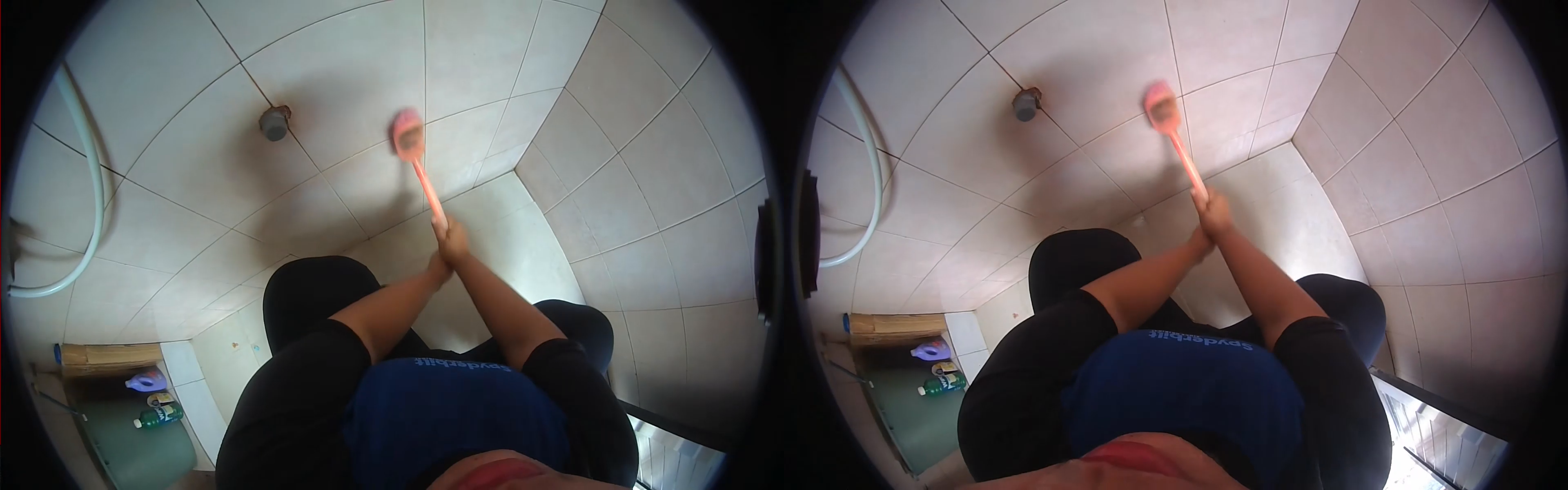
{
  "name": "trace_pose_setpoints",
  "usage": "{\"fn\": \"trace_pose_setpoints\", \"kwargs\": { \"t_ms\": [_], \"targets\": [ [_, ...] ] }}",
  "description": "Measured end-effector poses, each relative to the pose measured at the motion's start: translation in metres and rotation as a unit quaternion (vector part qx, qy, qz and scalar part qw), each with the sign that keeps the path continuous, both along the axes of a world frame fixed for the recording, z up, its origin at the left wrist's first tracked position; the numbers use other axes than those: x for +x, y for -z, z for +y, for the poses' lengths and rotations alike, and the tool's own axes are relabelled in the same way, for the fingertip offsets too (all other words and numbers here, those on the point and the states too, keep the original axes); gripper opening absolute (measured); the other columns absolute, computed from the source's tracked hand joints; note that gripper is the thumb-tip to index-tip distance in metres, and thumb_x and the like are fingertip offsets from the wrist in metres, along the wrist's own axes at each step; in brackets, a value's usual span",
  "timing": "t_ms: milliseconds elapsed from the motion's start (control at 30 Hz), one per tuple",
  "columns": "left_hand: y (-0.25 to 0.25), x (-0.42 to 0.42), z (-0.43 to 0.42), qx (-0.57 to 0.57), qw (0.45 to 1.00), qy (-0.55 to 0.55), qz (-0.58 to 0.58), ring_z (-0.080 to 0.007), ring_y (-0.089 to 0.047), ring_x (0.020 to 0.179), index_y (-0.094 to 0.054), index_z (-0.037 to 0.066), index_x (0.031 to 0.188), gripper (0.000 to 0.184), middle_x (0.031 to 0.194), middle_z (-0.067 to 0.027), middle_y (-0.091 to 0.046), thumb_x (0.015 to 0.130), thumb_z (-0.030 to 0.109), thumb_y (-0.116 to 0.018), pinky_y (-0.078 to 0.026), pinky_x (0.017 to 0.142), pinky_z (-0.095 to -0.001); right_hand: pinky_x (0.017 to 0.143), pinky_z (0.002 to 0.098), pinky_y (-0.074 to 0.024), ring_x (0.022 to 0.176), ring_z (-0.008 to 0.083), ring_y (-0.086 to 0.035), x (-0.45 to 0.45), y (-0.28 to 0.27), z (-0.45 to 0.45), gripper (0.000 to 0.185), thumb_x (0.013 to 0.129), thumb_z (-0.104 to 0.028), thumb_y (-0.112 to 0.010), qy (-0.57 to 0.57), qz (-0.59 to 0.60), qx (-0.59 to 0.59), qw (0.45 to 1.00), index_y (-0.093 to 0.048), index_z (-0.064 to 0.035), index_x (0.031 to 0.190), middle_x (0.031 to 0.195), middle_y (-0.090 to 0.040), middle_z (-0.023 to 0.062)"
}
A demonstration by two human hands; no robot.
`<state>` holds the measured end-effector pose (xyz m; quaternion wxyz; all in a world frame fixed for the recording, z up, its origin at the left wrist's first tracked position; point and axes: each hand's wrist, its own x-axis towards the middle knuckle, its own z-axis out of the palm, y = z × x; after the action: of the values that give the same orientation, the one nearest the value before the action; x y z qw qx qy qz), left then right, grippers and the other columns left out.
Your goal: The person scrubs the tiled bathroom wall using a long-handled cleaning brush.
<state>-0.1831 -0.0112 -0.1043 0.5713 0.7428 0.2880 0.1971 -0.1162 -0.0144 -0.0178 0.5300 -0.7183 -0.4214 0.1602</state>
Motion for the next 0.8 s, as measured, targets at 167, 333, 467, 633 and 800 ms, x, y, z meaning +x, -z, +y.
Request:
{"fn": "trace_pose_setpoints", "kwargs": {
  "t_ms": [167,333,467,633,800],
  "targets": [
    [0.006,0.016,0.000,0.048,0.995,-0.041,-0.075,-0.0230,-0.051,0.094,-0.043,0.003,0.108,0.029,0.100,-0.0126,-0.053,0.086,0.021,-0.040,-0.040,0.078,-0.0318,0.053,0.0367,-0.0413,0.056,0.0295,-0.054,0.004,-0.041,0.005,0.037,0.082,-0.034,-0.050,0.006,0.024,0.003,1.000,-0.054,0.0020,0.090,0.061,-0.053,0.0192],
    [-0.141,0.036,0.023,-0.319,0.872,-0.017,-0.370,-0.0161,-0.048,0.083,-0.043,0.002,0.103,0.021,0.090,-0.0037,-0.048,0.087,0.015,-0.041,-0.041,0.071,-0.0284,0.049,0.0343,-0.0401,0.050,0.0265,-0.051,0.004,-0.178,0.024,0.034,0.082,-0.032,-0.050,-0.031,-0.016,0.013,0.999,-0.054,0.0017,0.086,0.055,-0.051,0.0167],
    [-0.092,0.019,0.022,-0.105,0.943,-0.044,-0.312,-0.0161,-0.048,0.087,-0.041,0.002,0.106,0.024,0.094,-0.0053,-0.047,0.088,0.018,-0.040,-0.041,0.074,-0.0289,0.050,0.0354,-0.0401,0.050,0.0260,-0.050,-0.005,-0.121,0.025,0.035,0.082,-0.034,-0.050,-0.046,-0.002,0.008,0.999,-0.055,0.0002,0.085,0.057,-0.051,0.0177],
    [0.067,0.006,0.002,-0.064,0.976,-0.037,-0.204,-0.0173,-0.046,0.096,-0.036,0.003,0.115,0.031,0.104,-0.0073,-0.045,0.088,0.018,-0.040,-0.039,0.082,-0.0289,0.056,0.0394,-0.0414,0.061,0.0303,-0.056,-0.021,-0.006,0.002,0.042,0.081,-0.039,-0.049,-0.040,0.038,-0.016,0.998,-0.054,0.0015,0.087,0.066,-0.054,0.0219],
    [-0.101,0.011,0.008,-0.169,0.933,-0.023,-0.318,-0.0138,-0.045,0.090,-0.038,0.005,0.109,0.027,0.098,-0.0040,-0.044,0.090,0.023,-0.037,-0.039,0.077,-0.0271,0.051,0.0395,-0.0398,0.056,0.0346,-0.054,-0.012,-0.133,0.019,0.037,0.082,-0.035,-0.050,-0.051,-0.039,-0.011,0.998,-0.053,0.0010,0.085,0.058,-0.052,0.0196]
  ]
}}
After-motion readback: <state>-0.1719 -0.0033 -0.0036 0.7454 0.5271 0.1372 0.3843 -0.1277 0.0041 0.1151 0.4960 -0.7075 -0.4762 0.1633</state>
